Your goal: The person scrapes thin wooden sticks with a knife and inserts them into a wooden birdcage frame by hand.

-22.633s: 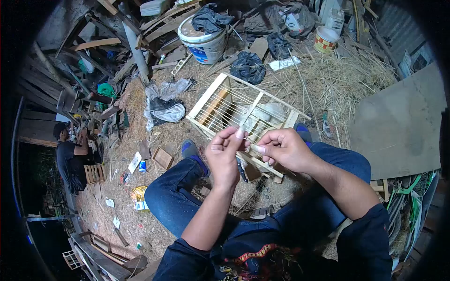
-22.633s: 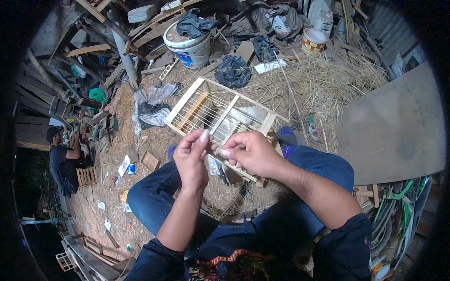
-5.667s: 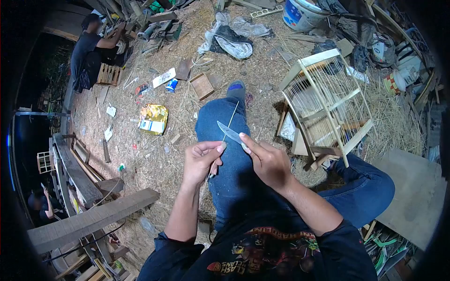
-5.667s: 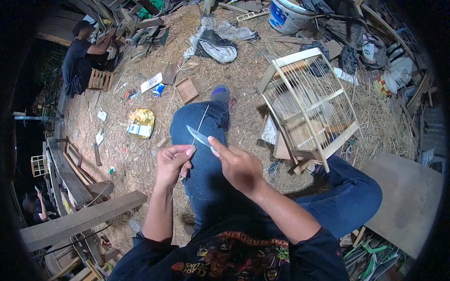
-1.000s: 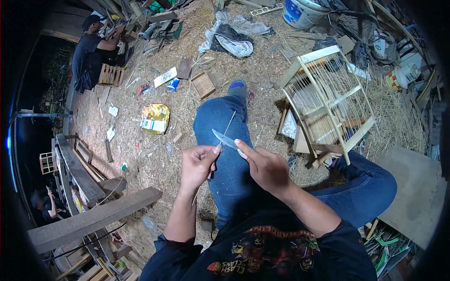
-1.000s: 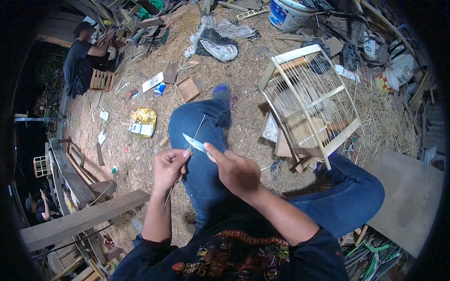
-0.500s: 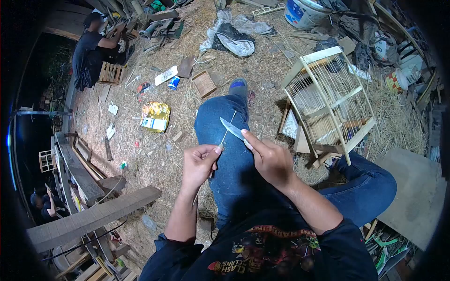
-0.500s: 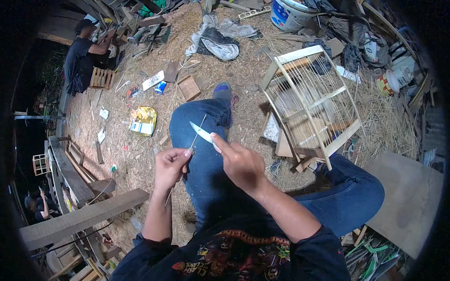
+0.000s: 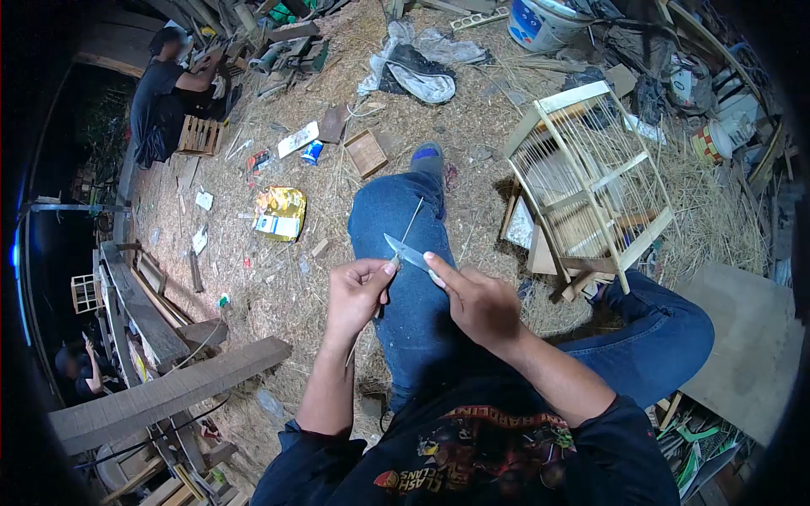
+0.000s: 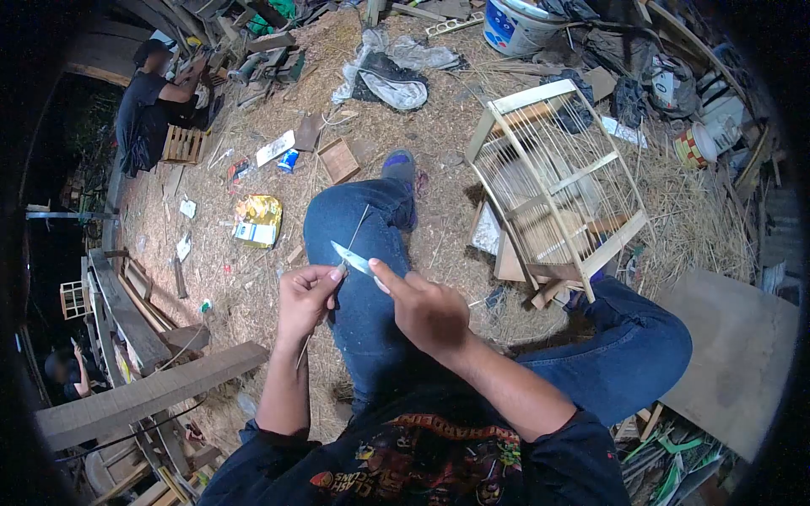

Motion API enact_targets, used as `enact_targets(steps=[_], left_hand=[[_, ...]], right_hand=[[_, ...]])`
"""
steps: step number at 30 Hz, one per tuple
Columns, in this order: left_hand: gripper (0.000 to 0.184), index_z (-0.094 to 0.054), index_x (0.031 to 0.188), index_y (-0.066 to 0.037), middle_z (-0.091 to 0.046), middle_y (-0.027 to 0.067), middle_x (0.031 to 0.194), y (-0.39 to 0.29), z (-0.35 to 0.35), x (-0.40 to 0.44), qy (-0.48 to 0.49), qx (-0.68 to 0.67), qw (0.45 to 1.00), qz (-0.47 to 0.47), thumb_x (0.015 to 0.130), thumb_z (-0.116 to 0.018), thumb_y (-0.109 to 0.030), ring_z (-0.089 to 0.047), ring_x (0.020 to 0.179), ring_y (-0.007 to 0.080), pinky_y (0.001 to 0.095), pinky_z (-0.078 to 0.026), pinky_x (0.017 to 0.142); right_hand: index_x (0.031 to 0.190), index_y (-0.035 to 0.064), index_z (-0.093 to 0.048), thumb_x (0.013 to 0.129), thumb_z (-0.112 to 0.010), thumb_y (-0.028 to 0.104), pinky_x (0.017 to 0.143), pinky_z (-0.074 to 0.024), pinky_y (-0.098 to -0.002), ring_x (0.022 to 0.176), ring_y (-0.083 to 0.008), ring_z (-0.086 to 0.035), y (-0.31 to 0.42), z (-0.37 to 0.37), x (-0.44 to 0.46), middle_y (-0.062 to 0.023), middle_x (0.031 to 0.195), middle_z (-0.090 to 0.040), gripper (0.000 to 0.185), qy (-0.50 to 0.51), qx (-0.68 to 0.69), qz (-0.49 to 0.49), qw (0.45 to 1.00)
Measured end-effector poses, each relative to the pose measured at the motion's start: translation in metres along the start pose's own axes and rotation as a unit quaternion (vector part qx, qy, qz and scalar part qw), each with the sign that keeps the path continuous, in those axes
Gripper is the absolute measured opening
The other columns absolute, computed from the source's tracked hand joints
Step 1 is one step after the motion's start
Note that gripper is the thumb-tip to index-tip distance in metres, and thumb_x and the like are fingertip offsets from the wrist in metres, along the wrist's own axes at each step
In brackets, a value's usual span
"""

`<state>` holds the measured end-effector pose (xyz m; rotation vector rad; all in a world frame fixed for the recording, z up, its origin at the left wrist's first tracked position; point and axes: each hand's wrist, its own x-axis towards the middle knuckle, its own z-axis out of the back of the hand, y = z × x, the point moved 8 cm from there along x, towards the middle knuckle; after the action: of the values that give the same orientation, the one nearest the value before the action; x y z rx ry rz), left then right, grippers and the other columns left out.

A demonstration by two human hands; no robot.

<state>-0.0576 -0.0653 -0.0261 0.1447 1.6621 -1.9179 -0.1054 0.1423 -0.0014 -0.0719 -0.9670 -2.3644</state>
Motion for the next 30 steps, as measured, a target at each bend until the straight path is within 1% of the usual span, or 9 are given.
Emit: enact_targets(steps=[6, 8, 12, 15, 17, 18, 20, 22, 30], left_hand=[[0.02, -0.078, 0.096, 0.003, -0.061, -0.0014, 0.059, -0.002, 0.0, 0.0, 0.006, 0.002, 1.0, 0.011, 0.098, -0.076, -0.018, -0.047, 0.043, 0.0034, 0.021, -0.029, 0.04], [0.021, -0.078, 0.097, 0.003, -0.061, -0.0013, 0.059, -0.002, 0.0, 0.0, 0.01, -0.001, 1.0, 0.014, 0.098, -0.076, -0.018, -0.047, 0.043, 0.0036, 0.0209, -0.03, 0.04], [0.021, -0.078, 0.099, 0.002, -0.062, -0.0009, 0.06, -0.004, 0.0, -0.001, 0.012, 0.012, 1.0, 0.022, 0.098, -0.076, -0.018, -0.047, 0.043, 0.0034, 0.0204, -0.03, 0.041], [0.021, -0.078, 0.102, 0.002, -0.063, -0.0007, 0.062, -0.005, -0.001, -0.002, 0.022, 0.007, 0.999, 0.025, 0.098, -0.076, -0.018, -0.049, 0.045, 0.0033, 0.02, -0.031, 0.042], [0.021, -0.078, 0.104, 0.002, -0.064, -0.0006, 0.063, -0.002, 0.001, -0.003, 0.027, -0.004, 0.999, 0.027, 0.097, -0.077, -0.018, -0.049, 0.045, 0.0034, 0.0198, -0.032, 0.043], [0.021, -0.078, 0.105, 0.002, -0.065, -0.0004, 0.064, 0.0, 0.0, -0.001, 0.039, -0.003, 0.999, 0.015, 0.097, -0.077, -0.017, -0.05, 0.046, 0.0036, 0.0198, -0.034, 0.043], [0.021, -0.078, 0.107, 0.002, -0.065, -0.0003, 0.065, 0.0, 0.001, -0.001, 0.05, -0.002, 0.999, 0.003, 0.097, -0.077, -0.016, -0.051, 0.047, 0.0038, 0.0199, -0.035, 0.044], [0.02, -0.078, 0.107, 0.002, -0.066, 0.0001, 0.065, 0.002, 0.0, -0.001, 0.052, -0.015, 0.998, 0.022, 0.097, -0.077, -0.015, -0.052, 0.048, 0.0042, 0.0203, -0.037, 0.045], [0.02, -0.077, 0.105, 0.002, -0.066, 0.0008, 0.065, 0.005, 0.0, 0.001, 0.057, -0.035, 0.998, 0.021, 0.098, -0.075, -0.017, -0.051, 0.047, 0.0045, 0.0205, -0.037, 0.044]], right_hand=[[0.135, 0.0272, -0.07, 0.096, -0.068, 0.02, 0.045, -0.0517, -0.0394, 0.05, -0.0247, -0.063, 0.003, 0.002, -0.001, -0.0038, 0.068, -0.059, 0.04, 0.009, -0.006, 0.0, 1.0], [0.14, 0.0284, -0.067, 0.097, -0.068, 0.021, 0.048, -0.0502, -0.0414, 0.052, -0.0264, -0.061, 0.001, -0.001, -0.003, -0.0056, 0.068, -0.058, 0.044, 0.03, 0.008, -0.015, 0.999], [0.14, 0.0279, -0.067, 0.097, -0.068, 0.02, 0.047, -0.0498, -0.0412, 0.052, -0.0268, -0.061, 0.011, -0.001, -0.008, -0.0053, 0.067, -0.057, 0.044, 0.03, -0.01, 0.002, 1.0], [0.139, 0.0271, -0.069, 0.097, -0.068, 0.019, 0.049, -0.0503, -0.042, 0.054, -0.0275, -0.063, 0.008, -0.002, -0.006, -0.0063, 0.068, -0.059, 0.043, 0.044, 0.021, -0.009, 0.999], [0.138, 0.0262, -0.069, 0.096, -0.069, 0.018, 0.05, -0.0508, -0.0423, 0.056, -0.0281, -0.064, 0.003, 0.007, 0.002, -0.0078, 0.071, -0.063, 0.043, 0.009, 0.033, -0.02, 0.999], [0.138, 0.0262, -0.069, 0.096, -0.069, 0.018, 0.05, -0.0508, -0.0423, 0.056, -0.0281, -0.064, -0.001, 0.006, 0.006, -0.0078, 0.071, -0.063, 0.043, 0.01, 0.032, -0.019, 0.999], [0.138, 0.0271, -0.068, 0.096, -0.068, 0.018, 0.048, -0.0527, -0.0416, 0.057, -0.027, -0.068, -0.006, 0.005, 0.01, -0.0066, 0.074, -0.064, 0.043, -0.011, 0.026, -0.007, 1.0], [0.139, 0.0266, -0.068, 0.095, -0.068, 0.018, 0.048, -0.0532, -0.0423, 0.057, -0.0275, -0.067, -0.004, 0.001, 0.009, -0.0065, 0.074, -0.063, 0.044, 0.001, 0.021, -0.005, 1.0], [0.139, 0.0264, -0.068, 0.095, -0.068, 0.018, 0.046, -0.0524, -0.0394, 0.053, -0.0249, -0.065, 0.007, -0.006, 0.001, -0.004, 0.072, -0.059, 0.045, 0.0, 0.004, 0.007, 1.0]])
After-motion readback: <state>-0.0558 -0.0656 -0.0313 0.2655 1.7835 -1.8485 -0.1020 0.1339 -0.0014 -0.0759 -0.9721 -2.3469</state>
